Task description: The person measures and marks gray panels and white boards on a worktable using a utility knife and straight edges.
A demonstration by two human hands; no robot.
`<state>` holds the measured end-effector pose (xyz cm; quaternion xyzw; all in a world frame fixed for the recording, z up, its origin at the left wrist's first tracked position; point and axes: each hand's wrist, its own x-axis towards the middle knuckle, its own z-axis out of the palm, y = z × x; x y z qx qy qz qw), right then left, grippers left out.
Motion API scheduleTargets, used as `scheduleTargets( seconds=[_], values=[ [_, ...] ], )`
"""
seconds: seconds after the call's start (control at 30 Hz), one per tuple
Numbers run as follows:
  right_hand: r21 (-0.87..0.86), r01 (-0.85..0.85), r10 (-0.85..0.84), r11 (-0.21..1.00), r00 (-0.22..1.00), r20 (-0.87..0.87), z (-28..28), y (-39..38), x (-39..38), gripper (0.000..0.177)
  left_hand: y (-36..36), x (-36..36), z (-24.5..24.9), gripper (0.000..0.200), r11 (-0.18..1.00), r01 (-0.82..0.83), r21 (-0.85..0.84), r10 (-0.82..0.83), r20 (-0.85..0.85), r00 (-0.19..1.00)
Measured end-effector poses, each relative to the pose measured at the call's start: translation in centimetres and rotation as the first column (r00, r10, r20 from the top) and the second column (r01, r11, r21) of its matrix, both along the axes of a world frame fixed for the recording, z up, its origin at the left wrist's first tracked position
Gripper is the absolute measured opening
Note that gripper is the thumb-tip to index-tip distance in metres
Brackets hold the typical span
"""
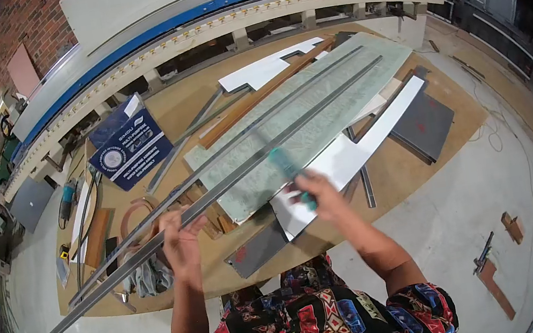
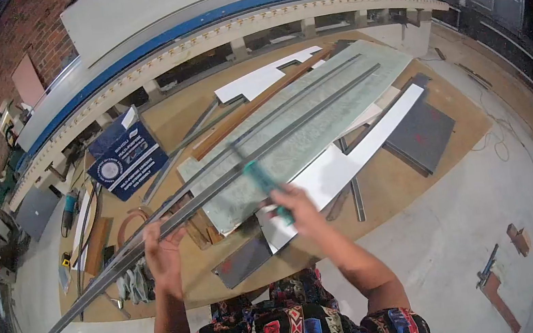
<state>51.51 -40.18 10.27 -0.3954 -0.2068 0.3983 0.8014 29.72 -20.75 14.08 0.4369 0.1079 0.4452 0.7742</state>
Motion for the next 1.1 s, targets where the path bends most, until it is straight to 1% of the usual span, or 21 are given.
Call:
scheduleTargets(
  seconds=[0.03,0.1,0.17,0.2,0.3,0.33,0.43,0.53,0.63,0.67,0.77,0.8,0.9,0.93,1.03,1.07,1.1],
  values=[
    [0.034,-0.094,0.096,0.995,0.994,-0.050,0.3,0.8,-1.9,0.038,-0.5,0.7,-0.1,0.010,1.000,0.002,0.002,-0.002,-0.005,1.000],
    [0.049,-0.178,0.183,0.983,0.974,-0.130,0.9,2.1,-5.4,0.039,-1.3,1.8,-0.5,0.012,1.000,0.015,0.001,-0.015,0.001,1.000],
    [0.011,-0.326,0.326,0.945,0.940,-0.096,-0.7,3.7,-6.4,0.039,-1.9,2.4,-1.0,0.014,0.999,0.035,-0.006,-0.035,0.015,0.999],
    [0.041,-0.386,0.389,0.921,0.918,-0.076,-0.7,4.3,-6.9,0.039,-1.8,2.7,-1.4,0.017,1.000,0.008,0.022,-0.008,0.001,1.000],
    [0.043,-0.408,0.411,0.912,0.905,-0.111,-0.3,6.0,-8.3,0.039,-2.0,3.2,-2.6,0.027,0.992,-0.073,0.101,0.078,-0.042,0.996],
    [0.063,-0.398,0.403,0.915,0.907,-0.122,0.0,6.3,-8.7,0.038,-2.3,3.1,-2.4,0.034,0.991,-0.068,0.118,0.079,-0.089,0.993],
    [0.113,-0.385,0.399,0.916,0.904,-0.154,0.4,7.3,-9.2,0.039,-3.6,3.1,-1.2,0.037,0.997,-0.060,0.042,0.065,-0.130,0.989],
    [0.190,-0.405,0.433,0.894,0.891,-0.138,1.1,7.1,-9.6,0.038,-3.4,2.9,-1.4,0.042,0.989,-0.046,0.142,0.070,-0.171,0.983],
    [0.226,-0.333,0.379,0.915,0.902,-0.206,3.2,7.0,-10.7,0.030,-3.3,3.0,-2.8,0.045,0.992,-0.040,0.118,0.059,-0.169,0.984],
    [0.217,-0.320,0.365,0.922,0.907,-0.211,3.2,7.1,-10.7,0.030,-2.8,3.1,-3.7,0.046,0.989,-0.022,0.147,0.048,-0.177,0.983],
    [0.185,-0.263,0.301,0.947,0.928,-0.219,3.0,7.7,-10.7,0.027,-3.7,2.2,-1.3,0.047,0.996,0.065,0.064,-0.039,-0.349,0.936],
    [0.170,-0.226,0.261,0.959,0.939,-0.223,2.8,7.8,-10.8,0.027,-3.3,2.3,-1.8,0.053,0.992,0.104,0.066,-0.076,-0.339,0.938],
    [0.145,-0.102,0.131,0.984,0.971,-0.202,2.4,8.2,-10.5,0.024,-2.7,2.6,-2.5,0.065,0.957,0.177,0.230,-0.075,-0.394,0.916],
    [0.140,-0.060,0.086,0.988,0.978,-0.192,2.5,8.4,-10.4,0.024,-1.9,2.4,-3.6,0.076,0.923,0.265,0.278,-0.153,-0.366,0.918],
    [0.125,0.017,0.014,0.992,0.970,-0.242,3.9,8.3,-9.7,0.022,-0.4,0.1,-5.3,0.079,0.808,0.461,0.367,-0.281,-0.448,0.849],
    [0.131,-0.009,0.041,0.991,0.969,-0.242,4.2,8.0,-9.1,0.021,0.0,-2.5,-5.6,0.077,0.851,0.496,0.175,-0.343,-0.530,0.775],
    [0.132,0.010,0.020,0.991,0.974,-0.224,4.4,7.9,-8.6,0.021,0.4,-5.2,-5.6,0.076,0.841,0.520,0.150,-0.399,-0.477,0.783]
  ],
)
